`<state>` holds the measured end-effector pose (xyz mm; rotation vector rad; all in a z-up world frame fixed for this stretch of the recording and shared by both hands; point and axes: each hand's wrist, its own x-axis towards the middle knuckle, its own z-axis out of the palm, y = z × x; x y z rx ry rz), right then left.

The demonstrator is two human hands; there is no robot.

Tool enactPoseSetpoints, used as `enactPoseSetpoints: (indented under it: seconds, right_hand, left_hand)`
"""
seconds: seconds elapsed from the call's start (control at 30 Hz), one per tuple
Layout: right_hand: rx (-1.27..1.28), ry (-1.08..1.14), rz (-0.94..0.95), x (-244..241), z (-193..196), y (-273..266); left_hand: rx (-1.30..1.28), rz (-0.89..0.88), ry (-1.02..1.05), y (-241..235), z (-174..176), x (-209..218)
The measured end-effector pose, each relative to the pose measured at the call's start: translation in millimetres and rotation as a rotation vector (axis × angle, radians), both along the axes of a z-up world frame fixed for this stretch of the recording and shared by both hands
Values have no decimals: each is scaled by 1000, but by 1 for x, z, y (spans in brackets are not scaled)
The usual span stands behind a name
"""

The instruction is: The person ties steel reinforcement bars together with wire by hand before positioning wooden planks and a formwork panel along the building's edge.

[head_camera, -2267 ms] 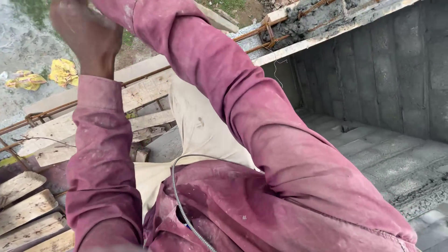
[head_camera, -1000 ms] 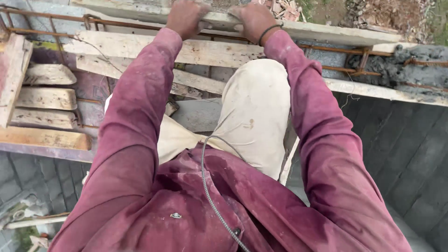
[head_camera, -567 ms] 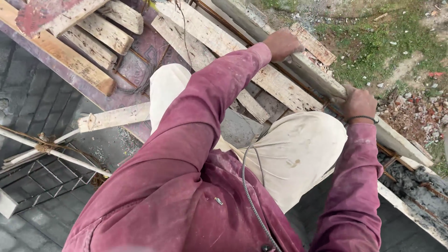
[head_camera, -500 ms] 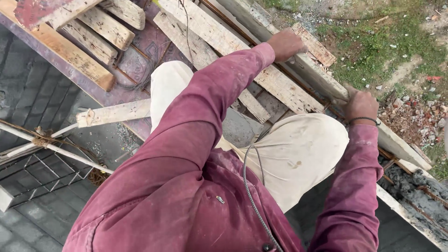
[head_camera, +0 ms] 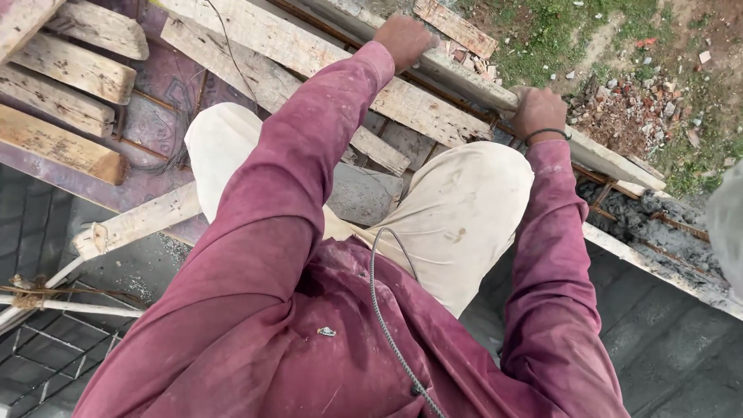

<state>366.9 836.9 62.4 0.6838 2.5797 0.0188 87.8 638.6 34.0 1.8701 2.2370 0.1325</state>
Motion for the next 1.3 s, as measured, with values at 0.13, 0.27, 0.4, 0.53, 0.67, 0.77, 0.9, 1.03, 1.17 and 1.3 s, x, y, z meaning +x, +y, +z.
enactPoseSetpoints:
  seconds: [0.13,0.27,0.4,0.53,0.67,0.77,0.9,1.03,1.17,1.3]
  right_hand:
    - [-40,-96,-56,-5,15,-2]
    - [-53,80,-48,-4,22,-7]
    - [12,40,-39,-12,18,-13]
    - [13,30,-104,-17,3,-7]
    - [-46,96,-136,-24,-1,-4]
    - [-72,167,-75,-28,14,-6]
    - [-80,102,-123,-33,28,15]
    - [37,481,-156,-10,69,6]
    - [588,1049,-132,24,73,-5]
    - [-185,1912,-1172,5,23,-27]
  left_hand:
    - [55,26,96,19,-67,4]
    - [-21,52,-41,12,-39,5]
    - [38,-51,-49,-1,9,-1]
    - [138,-87,-162,2,47,25]
    - [117,-31,-139,18,28,31]
    - [175,-36,-142,15,22,28]
    - [121,-34,-158,32,34,18]
    - [230,-139,-281,44,73,17]
    - [-24,-11,-349,70,136,1]
    - [163,13,-395,69,205,-17]
